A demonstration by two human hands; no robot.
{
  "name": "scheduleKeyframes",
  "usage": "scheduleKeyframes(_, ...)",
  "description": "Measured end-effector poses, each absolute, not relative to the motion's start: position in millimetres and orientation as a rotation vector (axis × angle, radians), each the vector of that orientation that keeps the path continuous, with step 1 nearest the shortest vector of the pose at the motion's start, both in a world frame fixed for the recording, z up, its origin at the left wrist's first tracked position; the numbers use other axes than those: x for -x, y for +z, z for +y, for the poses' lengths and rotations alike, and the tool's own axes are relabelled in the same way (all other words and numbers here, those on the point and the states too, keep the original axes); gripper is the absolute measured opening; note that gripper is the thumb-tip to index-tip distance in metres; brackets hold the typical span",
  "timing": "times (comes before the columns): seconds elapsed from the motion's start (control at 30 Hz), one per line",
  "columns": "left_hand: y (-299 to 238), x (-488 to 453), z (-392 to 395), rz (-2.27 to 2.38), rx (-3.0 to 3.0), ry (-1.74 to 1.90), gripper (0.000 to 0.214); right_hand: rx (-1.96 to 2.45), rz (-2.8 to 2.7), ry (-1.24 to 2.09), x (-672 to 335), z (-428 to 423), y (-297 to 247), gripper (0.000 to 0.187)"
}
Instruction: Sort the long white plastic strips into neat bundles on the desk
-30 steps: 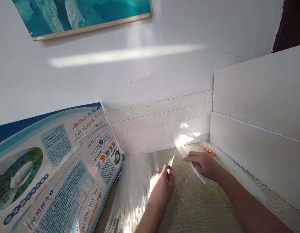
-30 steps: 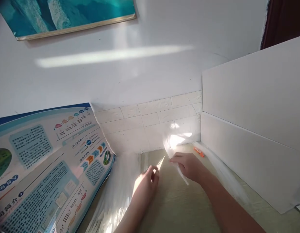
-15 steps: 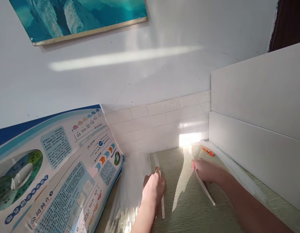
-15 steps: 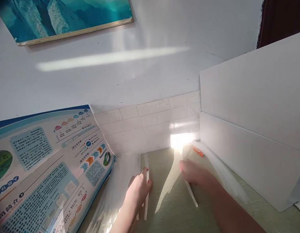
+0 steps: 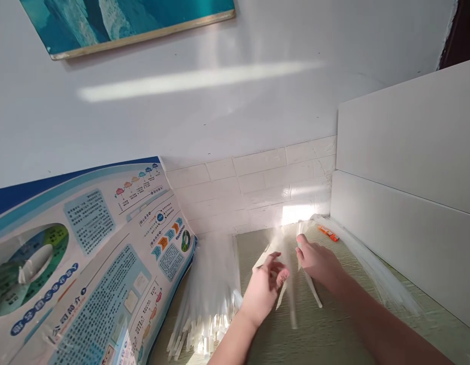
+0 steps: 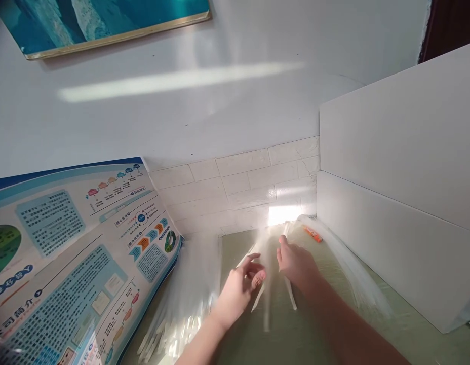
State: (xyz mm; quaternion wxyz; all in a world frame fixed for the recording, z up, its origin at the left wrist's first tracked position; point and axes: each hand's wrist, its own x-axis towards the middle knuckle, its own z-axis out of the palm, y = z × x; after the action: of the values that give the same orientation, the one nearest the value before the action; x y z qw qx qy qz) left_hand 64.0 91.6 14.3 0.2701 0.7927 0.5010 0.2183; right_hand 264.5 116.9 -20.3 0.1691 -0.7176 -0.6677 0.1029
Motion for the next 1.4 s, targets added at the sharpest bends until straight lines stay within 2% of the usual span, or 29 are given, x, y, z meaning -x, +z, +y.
scheduleKeyframes(0.1, 14.0, -69.2, 82.9, 1.175, -2.198, 0.580, 0.044, 2.006, -1.833, 0.312, -260.0, 117.1, -21.8, 0.028)
scheduleKeyframes(0.2, 12.9, -64.7, 89.2, 1.334, -2.247, 0.565, 0.040, 2.000, -1.839, 0.366, -259.8, 116.5, -25.7, 0.042)
scheduleKeyframes(0.5, 20.4, 6.8, 126.0, 2.129, -2.078, 0.327, 0.014, 2.176, -1.821, 0.302, -278.1, 128.3, -45.8, 0.042)
scheduleKeyframes(0.63, 14.9, 25.2, 135.3, 2.187, -1.964, 0.210, 0.017, 2.170, -1.842, 0.308, -279.3, 129.0, -46.0, 0.047)
scheduleKeyframes(0.83, 15.4, 26.8, 135.3, 2.227, -1.903, 0.252, 0.028, 2.138, -1.853, 0.255, -276.5, 122.6, -42.1, 0.046)
scheduleKeyframes(1.03, 13.2, 27.2, 132.1, 2.205, -1.875, 0.336, 0.032, 1.938, -1.776, 0.041, -270.0, 122.9, -37.4, 0.035)
scheduleKeyframes(1.13, 13.2, 24.0, 133.5, 2.153, -1.862, 0.471, 0.034, 1.680, -1.814, 0.177, -262.7, 120.4, -31.4, 0.030)
scheduleKeyframes(1.3, 22.1, 10.4, 128.5, 1.900, -1.868, 0.845, 0.035, 1.355, -1.887, 0.646, -238.2, 104.7, -20.9, 0.029)
scheduleKeyframes(1.4, 25.8, -5.7, 118.1, 1.667, -1.893, 1.002, 0.033, 1.153, -1.835, 1.040, -216.0, 93.7, -16.9, 0.043)
